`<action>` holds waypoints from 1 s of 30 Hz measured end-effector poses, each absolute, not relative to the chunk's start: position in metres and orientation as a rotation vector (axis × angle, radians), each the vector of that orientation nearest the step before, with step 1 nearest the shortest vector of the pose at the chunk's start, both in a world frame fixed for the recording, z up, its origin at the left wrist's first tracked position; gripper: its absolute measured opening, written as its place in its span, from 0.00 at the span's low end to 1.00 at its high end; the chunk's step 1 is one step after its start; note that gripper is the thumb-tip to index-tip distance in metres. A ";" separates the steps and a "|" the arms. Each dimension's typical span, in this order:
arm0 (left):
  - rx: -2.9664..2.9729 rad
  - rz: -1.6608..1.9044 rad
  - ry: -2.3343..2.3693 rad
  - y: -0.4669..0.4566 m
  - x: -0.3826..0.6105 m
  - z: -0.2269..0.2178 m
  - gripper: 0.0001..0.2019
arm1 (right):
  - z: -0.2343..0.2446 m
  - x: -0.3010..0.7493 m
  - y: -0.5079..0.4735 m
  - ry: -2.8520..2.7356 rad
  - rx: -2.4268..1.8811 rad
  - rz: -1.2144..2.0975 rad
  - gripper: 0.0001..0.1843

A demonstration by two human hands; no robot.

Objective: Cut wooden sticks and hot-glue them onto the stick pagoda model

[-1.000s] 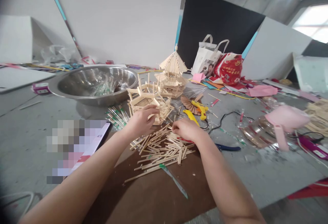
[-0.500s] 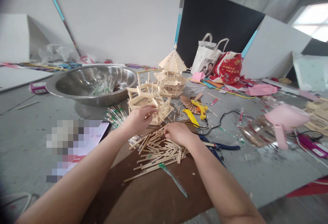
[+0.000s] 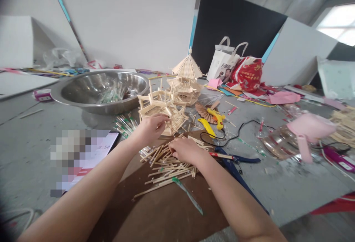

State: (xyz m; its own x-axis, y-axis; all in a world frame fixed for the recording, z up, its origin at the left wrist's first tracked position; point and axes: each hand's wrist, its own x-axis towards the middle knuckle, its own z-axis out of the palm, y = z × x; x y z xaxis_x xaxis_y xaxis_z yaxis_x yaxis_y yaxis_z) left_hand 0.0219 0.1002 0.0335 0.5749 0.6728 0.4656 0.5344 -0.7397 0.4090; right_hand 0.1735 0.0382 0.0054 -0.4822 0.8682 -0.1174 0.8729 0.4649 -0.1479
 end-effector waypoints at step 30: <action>2.364 0.723 1.311 0.087 0.016 0.062 0.20 | 0.017 0.223 0.064 2.689 2.664 -0.448 0.17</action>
State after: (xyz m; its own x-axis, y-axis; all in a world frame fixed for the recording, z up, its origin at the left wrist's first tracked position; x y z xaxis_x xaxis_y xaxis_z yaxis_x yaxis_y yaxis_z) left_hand 0.0158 0.0868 0.0622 0.4442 0.8556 0.2658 0.6817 -0.5153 0.5194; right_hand 0.2230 0.0642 0.0169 0.0877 0.9524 0.2919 0.8063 0.1042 -0.5822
